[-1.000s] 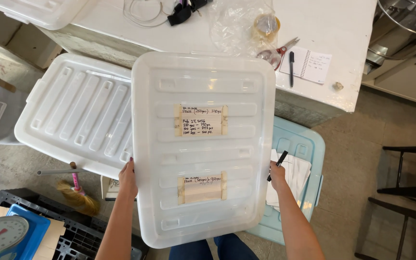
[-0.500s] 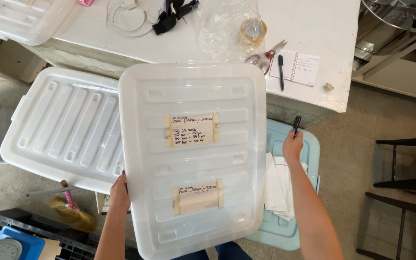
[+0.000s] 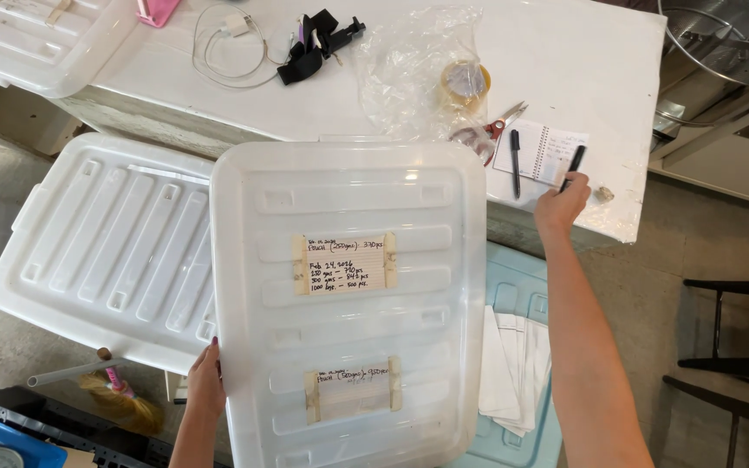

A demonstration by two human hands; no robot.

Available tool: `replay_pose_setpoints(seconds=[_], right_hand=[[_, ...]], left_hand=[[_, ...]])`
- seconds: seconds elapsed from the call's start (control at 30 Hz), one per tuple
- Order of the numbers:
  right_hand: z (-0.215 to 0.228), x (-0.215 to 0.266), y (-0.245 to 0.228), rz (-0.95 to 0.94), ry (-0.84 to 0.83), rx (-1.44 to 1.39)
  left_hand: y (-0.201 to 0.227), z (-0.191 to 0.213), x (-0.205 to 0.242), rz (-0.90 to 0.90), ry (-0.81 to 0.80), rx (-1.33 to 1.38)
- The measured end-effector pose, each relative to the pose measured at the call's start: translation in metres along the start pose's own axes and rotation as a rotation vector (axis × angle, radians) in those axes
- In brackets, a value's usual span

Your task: The person writes on and adjusts labels on the lids of several plastic storage bins, handles stacks of empty white pouches, and places a stack of pouches into a clear plastic bag. The person then moves the labeled bins to different locations in the room.

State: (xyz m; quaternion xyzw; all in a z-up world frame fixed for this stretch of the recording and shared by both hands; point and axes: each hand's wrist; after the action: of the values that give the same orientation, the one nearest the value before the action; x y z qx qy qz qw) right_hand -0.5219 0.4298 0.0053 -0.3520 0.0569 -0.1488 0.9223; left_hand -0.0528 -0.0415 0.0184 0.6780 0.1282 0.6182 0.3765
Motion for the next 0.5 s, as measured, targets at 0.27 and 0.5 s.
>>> replay_pose_setpoints(seconds=[0.27,0.5], right_hand=[[-0.010,-0.016,0.009,0.090,0.183,-0.039],[-0.017,-0.022,0.011,0.254,0.294,-0.021]], left_hand=[[-0.007,0.004,-0.017,-0.021,-0.046,0.007],[0.011,-0.012,0.014,0.013,-0.029,-0.024]])
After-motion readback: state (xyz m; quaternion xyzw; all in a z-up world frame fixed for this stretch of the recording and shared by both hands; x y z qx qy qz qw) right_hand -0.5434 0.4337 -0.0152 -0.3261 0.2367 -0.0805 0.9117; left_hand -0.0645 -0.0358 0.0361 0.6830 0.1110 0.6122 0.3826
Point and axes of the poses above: each hand's wrist, its own x-axis away from the middle knuckle, its own z-axis out of the back of the hand, y = z × x, and after that the axes turned 12 degrees about x, right-handed
